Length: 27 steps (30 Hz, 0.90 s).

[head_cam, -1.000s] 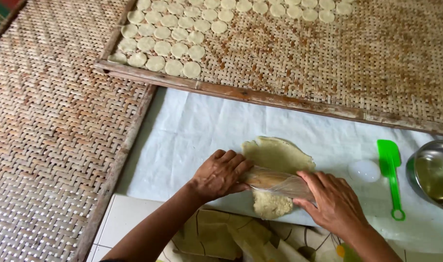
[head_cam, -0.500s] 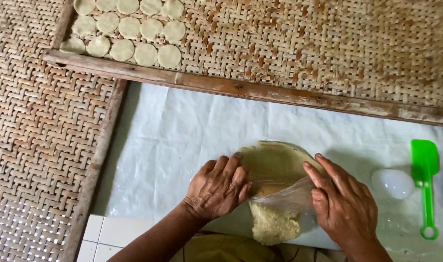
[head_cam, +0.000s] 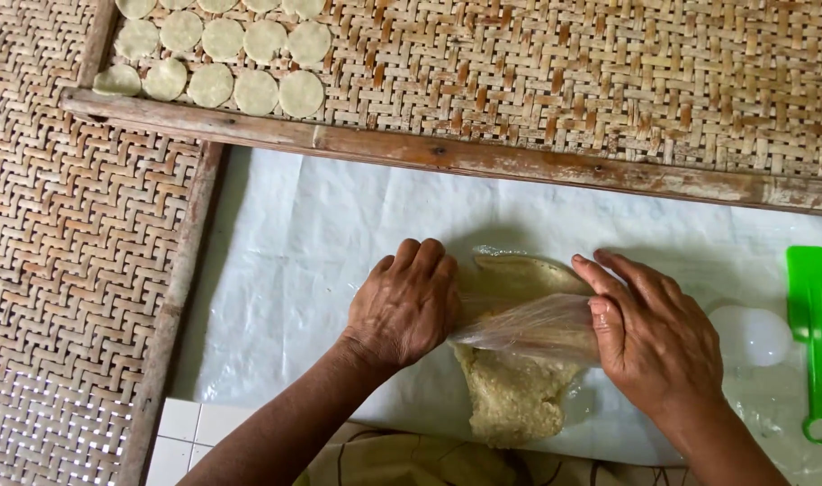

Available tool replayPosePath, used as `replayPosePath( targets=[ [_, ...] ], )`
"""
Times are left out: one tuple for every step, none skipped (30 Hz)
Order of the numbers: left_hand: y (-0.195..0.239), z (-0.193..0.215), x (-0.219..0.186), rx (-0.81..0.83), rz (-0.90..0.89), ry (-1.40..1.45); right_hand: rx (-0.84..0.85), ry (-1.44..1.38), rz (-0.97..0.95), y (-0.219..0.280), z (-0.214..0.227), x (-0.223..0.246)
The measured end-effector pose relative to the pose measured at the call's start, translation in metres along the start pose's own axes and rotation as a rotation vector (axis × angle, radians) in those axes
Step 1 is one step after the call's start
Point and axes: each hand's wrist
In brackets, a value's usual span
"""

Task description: The person rolls out a piece of dough on a white cloth using a rolling pin. They then use a small plastic cup to cut circular shapes from the flattened dough.

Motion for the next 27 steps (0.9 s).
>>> replayPosePath(
  targets=[
    [-0.003, -0.001, 0.003, 0.001, -0.001, -0.002, -0.001, -0.002, -0.001, -0.003, -0.002, -0.003],
    [-0.004, -0.004, 0.004, 0.019, 0.008, -0.003, 0.009, 0.016, 0.009, -0.004, -0.004, -0.005],
    [-0.004, -0.006, 0.005, 0.037, 0.018, -0.003, 0.019, 0.034, 0.019, -0.004, -0.007, -0.007],
    [-0.006, -0.007, 0.007, 0.04, 0.019, -0.002, 0.022, 0.032, 0.019, -0.008, -0.006, -0.007],
    [-0.008, -0.008, 0.008, 0.032, 0.028, -0.004, 0.026, -0.006, 0.015, -0.011, -0.005, -0.007],
    [-0.01, -0.01, 0.01, 0.023, 0.035, -0.006, 0.029, -0.043, 0.01, -0.014, -0.003, -0.008],
    [-0.012, -0.011, 0.011, 0.025, 0.035, -0.005, 0.03, -0.044, 0.008, -0.017, -0.003, -0.008],
    [-0.015, -0.012, 0.012, 0.032, 0.052, 0.007, 0.053, -0.061, -0.009, -0.021, -0.002, -0.009],
    [-0.018, -0.012, 0.014, 0.039, 0.07, 0.019, 0.076, -0.078, -0.025, -0.025, 0.0, -0.01],
    [-0.019, -0.012, 0.015, 0.036, 0.068, 0.017, 0.072, -0.077, -0.025, -0.027, -0.001, -0.01],
    [-0.021, -0.012, 0.016, 0.049, 0.087, -0.001, 0.072, -0.074, -0.048, -0.029, -0.001, -0.01],
    [-0.023, -0.011, 0.017, 0.06, 0.108, -0.02, 0.069, -0.071, -0.07, -0.033, 0.0, -0.01],
    [-0.027, -0.012, 0.018, 0.055, 0.106, -0.022, 0.063, -0.069, -0.068, -0.037, 0.001, -0.012],
    [-0.029, -0.012, 0.019, 0.03, 0.101, -0.02, 0.089, -0.074, -0.096, -0.041, 0.0, -0.013],
    [-0.032, -0.012, 0.021, 0.005, 0.095, -0.017, 0.114, -0.079, -0.123, -0.045, 0.0, -0.014],
    [-0.036, -0.015, 0.025, 0.003, 0.094, -0.018, 0.112, -0.079, -0.123, -0.049, -0.003, -0.017],
    [-0.04, -0.018, 0.028, -0.019, 0.082, -0.043, 0.087, -0.063, -0.093, -0.053, -0.006, -0.02],
    [-0.045, -0.022, 0.031, -0.044, 0.069, -0.067, 0.06, -0.042, -0.063, -0.057, -0.008, -0.025],
    [-0.048, -0.021, 0.031, -0.049, 0.066, -0.067, 0.056, -0.039, -0.064, -0.058, -0.01, -0.026],
    [-0.052, -0.018, 0.033, -0.146, 0.006, -0.074, -0.001, -0.01, -0.053, -0.062, -0.011, -0.026],
    [-0.056, -0.014, 0.034, -0.242, -0.055, -0.081, -0.058, 0.019, -0.043, -0.065, -0.012, -0.027],
    [-0.058, -0.014, 0.034, -0.249, -0.056, -0.083, -0.064, 0.023, -0.041, -0.065, -0.012, -0.028],
    [-0.059, -0.014, 0.034, -0.247, -0.066, -0.097, -0.029, 0.01, -0.036, -0.065, -0.013, -0.028],
    [-0.062, -0.013, 0.034, -0.248, -0.077, -0.113, 0.002, -0.002, -0.03, -0.067, -0.014, -0.029],
    [-0.059, -0.014, 0.032, -0.258, -0.081, -0.117, -0.008, 0.002, -0.029, -0.065, -0.011, -0.027],
    [-0.055, -0.016, 0.031, -0.171, -0.048, -0.139, 0.074, -0.074, -0.083, -0.063, -0.008, -0.023],
    [-0.05, -0.018, 0.03, -0.085, -0.016, -0.159, 0.156, -0.149, -0.137, -0.061, -0.006, -0.02]
  ],
)
Point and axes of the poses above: each hand's wrist, its own y-axis away from the middle knuckle, its own z-axis out of the back of the hand, x = y × z, and after that the axes turned 1 degree about -z, right-handed
